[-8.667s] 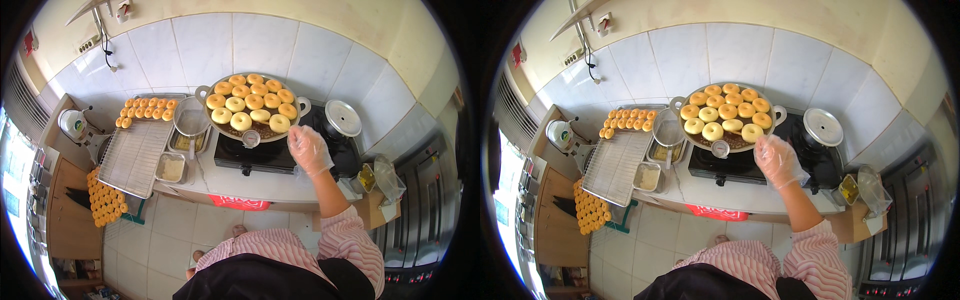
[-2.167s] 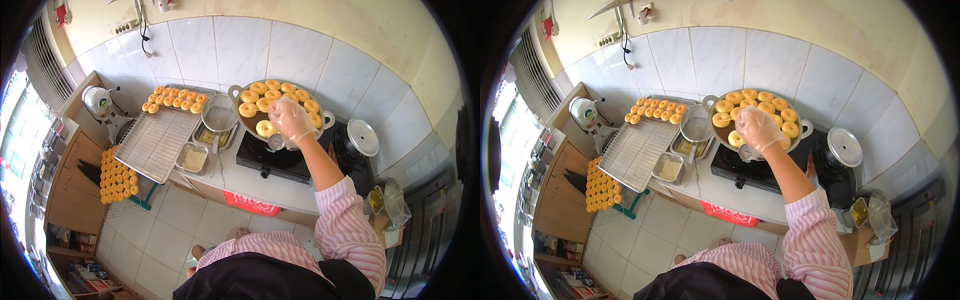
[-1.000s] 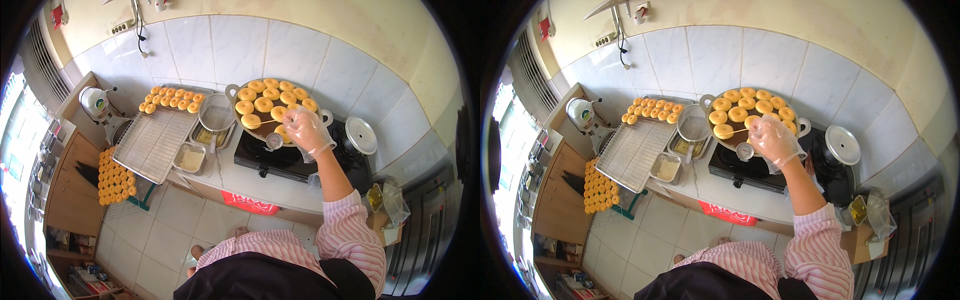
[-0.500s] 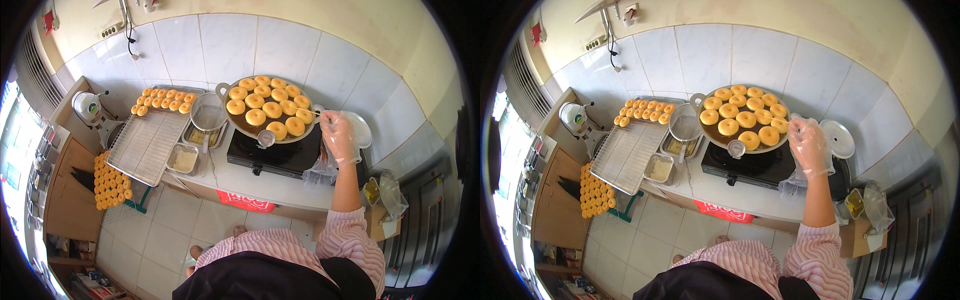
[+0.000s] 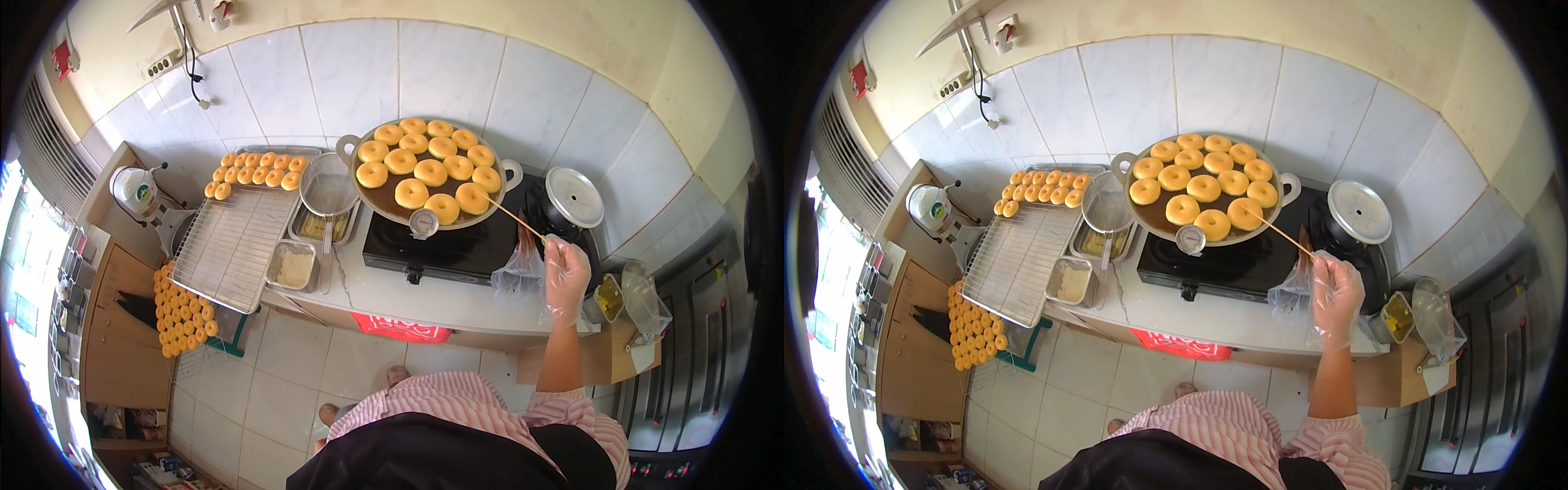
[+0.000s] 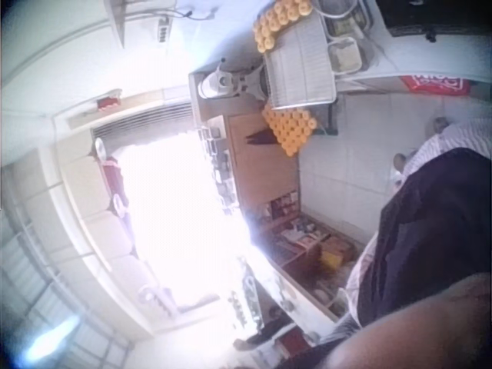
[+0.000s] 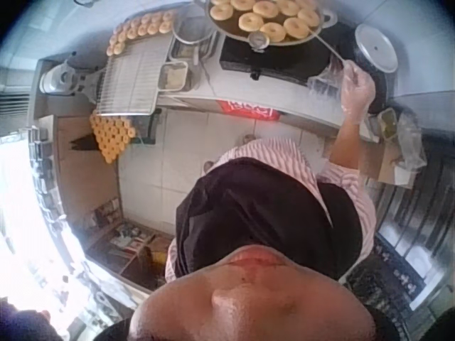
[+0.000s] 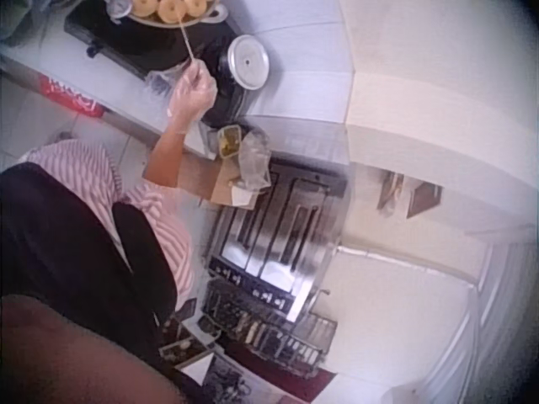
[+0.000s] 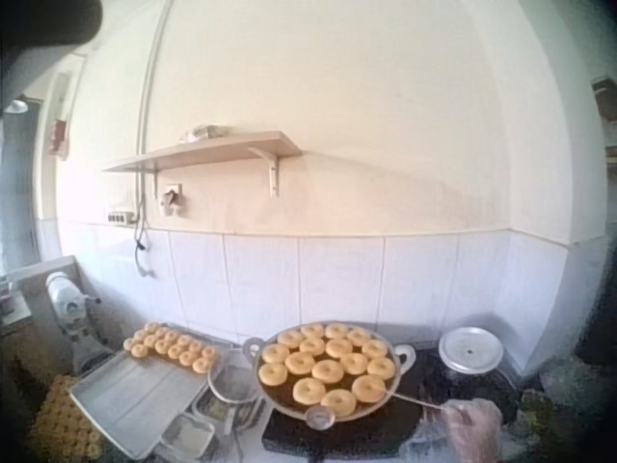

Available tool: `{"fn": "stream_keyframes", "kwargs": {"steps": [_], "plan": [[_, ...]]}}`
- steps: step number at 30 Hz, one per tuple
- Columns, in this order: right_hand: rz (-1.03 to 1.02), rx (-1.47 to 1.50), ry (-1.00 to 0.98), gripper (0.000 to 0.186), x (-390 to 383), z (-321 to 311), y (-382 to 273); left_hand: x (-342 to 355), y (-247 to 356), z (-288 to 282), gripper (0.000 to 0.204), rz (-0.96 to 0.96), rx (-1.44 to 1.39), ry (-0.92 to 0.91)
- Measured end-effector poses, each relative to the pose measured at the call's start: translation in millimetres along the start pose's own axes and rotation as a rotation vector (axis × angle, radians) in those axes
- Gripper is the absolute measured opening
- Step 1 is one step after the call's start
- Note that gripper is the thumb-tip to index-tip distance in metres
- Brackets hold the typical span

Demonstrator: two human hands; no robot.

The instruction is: The person arranges fried donuts into rows on a cooling rack by hand and then uses a wooden skewer to flip donuts in a large pan of hot oil.

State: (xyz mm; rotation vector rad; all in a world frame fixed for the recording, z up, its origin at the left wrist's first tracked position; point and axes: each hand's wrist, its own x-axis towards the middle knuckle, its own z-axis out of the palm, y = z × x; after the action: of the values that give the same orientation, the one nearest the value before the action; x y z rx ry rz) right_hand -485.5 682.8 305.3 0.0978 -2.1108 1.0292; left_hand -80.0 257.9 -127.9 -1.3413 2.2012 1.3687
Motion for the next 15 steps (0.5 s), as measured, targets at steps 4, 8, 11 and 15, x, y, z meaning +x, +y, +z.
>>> {"fn": "stream_keyframes", "kwargs": {"steps": [4,8,11,15], "plan": [[0.02,-0.189,-0.144,0.012,-11,-8,12,5,2,-5,0.033,0.002,0.049,-0.007],[0.014,-0.17,-0.104,0.013,-12,-10,17,14,6,-10,0.033,0.007,0.121,-0.019],[0.003,-0.223,-0.106,0.013,-16,-10,14,22,10,-13,0.033,0.015,0.186,-0.028],[0.021,-0.213,0.012,0.013,-17,-9,8,27,12,-12,0.032,0.026,0.216,-0.006]]}}
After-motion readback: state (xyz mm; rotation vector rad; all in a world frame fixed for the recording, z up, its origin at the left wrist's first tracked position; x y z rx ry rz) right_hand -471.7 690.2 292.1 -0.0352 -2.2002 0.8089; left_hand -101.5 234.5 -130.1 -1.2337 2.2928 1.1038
